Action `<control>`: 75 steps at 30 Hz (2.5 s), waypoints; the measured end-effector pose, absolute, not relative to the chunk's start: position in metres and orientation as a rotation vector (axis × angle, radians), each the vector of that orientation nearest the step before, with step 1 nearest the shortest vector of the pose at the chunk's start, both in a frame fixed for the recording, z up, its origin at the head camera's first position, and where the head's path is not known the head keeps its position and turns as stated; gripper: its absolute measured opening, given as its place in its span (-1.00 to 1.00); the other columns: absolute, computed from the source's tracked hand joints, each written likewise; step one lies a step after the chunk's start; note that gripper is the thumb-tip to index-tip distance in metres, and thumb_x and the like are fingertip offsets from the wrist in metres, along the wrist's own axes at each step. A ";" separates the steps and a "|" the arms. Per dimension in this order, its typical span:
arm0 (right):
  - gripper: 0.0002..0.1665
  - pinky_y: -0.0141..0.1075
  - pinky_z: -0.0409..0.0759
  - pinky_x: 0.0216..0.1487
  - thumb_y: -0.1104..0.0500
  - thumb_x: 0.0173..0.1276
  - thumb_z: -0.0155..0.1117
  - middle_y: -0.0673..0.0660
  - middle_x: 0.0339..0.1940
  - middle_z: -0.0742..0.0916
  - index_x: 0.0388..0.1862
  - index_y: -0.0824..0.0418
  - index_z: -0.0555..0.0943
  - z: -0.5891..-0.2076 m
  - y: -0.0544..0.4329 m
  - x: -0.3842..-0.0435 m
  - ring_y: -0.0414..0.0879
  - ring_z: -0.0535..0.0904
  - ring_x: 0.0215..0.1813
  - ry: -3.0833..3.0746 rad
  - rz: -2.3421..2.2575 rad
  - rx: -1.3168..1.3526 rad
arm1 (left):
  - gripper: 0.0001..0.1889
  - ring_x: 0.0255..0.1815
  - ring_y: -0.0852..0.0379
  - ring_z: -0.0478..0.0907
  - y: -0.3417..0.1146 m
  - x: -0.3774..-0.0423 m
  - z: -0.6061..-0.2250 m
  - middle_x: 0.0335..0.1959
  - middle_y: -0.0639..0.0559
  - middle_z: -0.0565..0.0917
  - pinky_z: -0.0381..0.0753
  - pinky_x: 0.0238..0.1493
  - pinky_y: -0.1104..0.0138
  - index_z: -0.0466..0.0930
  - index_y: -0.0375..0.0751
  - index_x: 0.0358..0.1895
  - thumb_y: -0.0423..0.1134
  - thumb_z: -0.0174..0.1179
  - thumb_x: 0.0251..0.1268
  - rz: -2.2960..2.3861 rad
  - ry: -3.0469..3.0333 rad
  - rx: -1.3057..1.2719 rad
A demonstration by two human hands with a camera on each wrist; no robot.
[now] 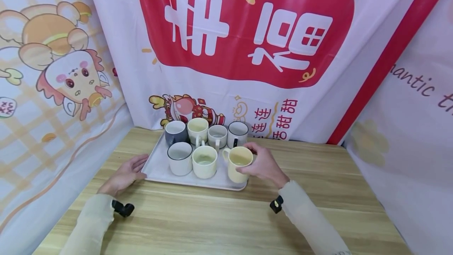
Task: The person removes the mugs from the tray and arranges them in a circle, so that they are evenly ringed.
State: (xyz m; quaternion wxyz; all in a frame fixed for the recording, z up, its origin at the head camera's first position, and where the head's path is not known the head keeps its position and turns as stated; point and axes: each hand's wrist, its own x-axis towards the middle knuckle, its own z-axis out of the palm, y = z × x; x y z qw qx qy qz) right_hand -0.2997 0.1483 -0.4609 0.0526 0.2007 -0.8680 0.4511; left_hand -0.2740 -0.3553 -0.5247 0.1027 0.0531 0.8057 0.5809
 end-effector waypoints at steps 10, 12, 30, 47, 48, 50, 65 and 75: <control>-0.19 -0.15 0.73 0.19 0.10 -0.13 0.82 0.05 0.03 0.80 0.17 0.04 0.65 -0.450 0.194 -0.312 -0.04 0.71 0.07 -2.666 1.374 0.654 | -0.08 0.72 -0.48 -0.06 -0.355 -0.274 -0.522 0.72 -0.48 -0.05 0.22 0.64 0.02 -0.17 -0.47 0.69 -0.56 0.17 0.36 1.678 2.401 0.145; -0.18 -0.15 0.73 0.20 0.11 -0.12 0.82 0.06 0.05 0.79 0.18 0.05 0.65 -0.449 0.200 -0.314 -0.03 0.71 0.08 -2.675 1.366 0.645 | -0.08 0.72 -0.47 -0.06 -0.355 -0.274 -0.522 0.72 -0.47 -0.04 0.22 0.64 0.02 -0.15 -0.47 0.69 -0.57 0.17 0.35 1.681 2.403 0.132; -0.21 -0.15 0.70 0.24 0.17 -0.08 0.80 0.14 0.09 0.78 0.19 0.15 0.65 -0.469 0.230 -0.343 0.03 0.70 0.13 -2.661 1.391 0.569 | -0.08 0.72 -0.46 -0.06 -0.355 -0.274 -0.522 0.73 -0.45 -0.04 0.33 0.60 0.20 -0.14 -0.45 0.69 -0.53 0.18 0.37 1.660 2.420 0.133; -0.24 -0.24 0.72 0.20 0.22 -0.03 0.77 0.21 0.11 0.78 0.19 0.18 0.65 -0.486 0.244 -0.352 0.08 0.72 0.14 -2.635 1.454 0.529 | -0.10 0.71 -0.50 -0.06 -0.352 -0.270 -0.520 0.71 -0.50 -0.03 0.37 0.60 0.25 -0.13 -0.51 0.67 -0.56 0.17 0.36 1.672 2.430 0.167; -0.24 -0.25 0.71 0.20 0.23 -0.02 0.76 0.22 0.12 0.78 0.20 0.20 0.65 -0.486 0.245 -0.353 0.09 0.71 0.15 -2.640 1.450 0.531 | -0.10 0.71 -0.50 -0.06 -0.352 -0.270 -0.520 0.71 -0.50 -0.03 0.36 0.60 0.23 -0.13 -0.51 0.67 -0.56 0.17 0.36 1.670 2.430 0.166; -0.25 -0.29 0.70 0.20 0.25 -0.01 0.75 0.22 0.12 0.78 0.21 0.20 0.64 -0.486 0.246 -0.352 0.08 0.71 0.15 -2.644 1.463 0.526 | -0.10 0.71 -0.50 -0.06 -0.352 -0.270 -0.520 0.71 -0.49 -0.03 0.34 0.61 0.19 -0.12 -0.50 0.68 -0.55 0.18 0.37 1.670 2.429 0.161; -0.05 0.07 0.63 0.45 0.07 0.07 0.75 0.24 0.32 0.70 0.43 0.19 0.52 -0.475 0.253 -0.351 0.19 0.64 0.34 -2.766 1.380 0.588 | -0.08 0.72 -0.48 -0.05 -0.353 -0.272 -0.520 0.73 -0.45 -0.05 0.20 0.65 -0.02 -0.15 -0.45 0.69 -0.53 0.19 0.37 1.639 2.427 0.125; 0.21 0.22 0.39 0.66 -0.12 0.12 0.71 0.16 0.63 0.48 0.66 0.10 0.29 -0.440 0.242 -0.344 0.23 0.38 0.63 -2.852 1.286 0.588 | -0.07 0.71 -0.48 -0.04 -0.353 -0.272 -0.520 0.72 -0.47 -0.03 0.32 0.62 0.13 -0.15 -0.47 0.69 -0.54 0.20 0.36 1.664 2.420 0.140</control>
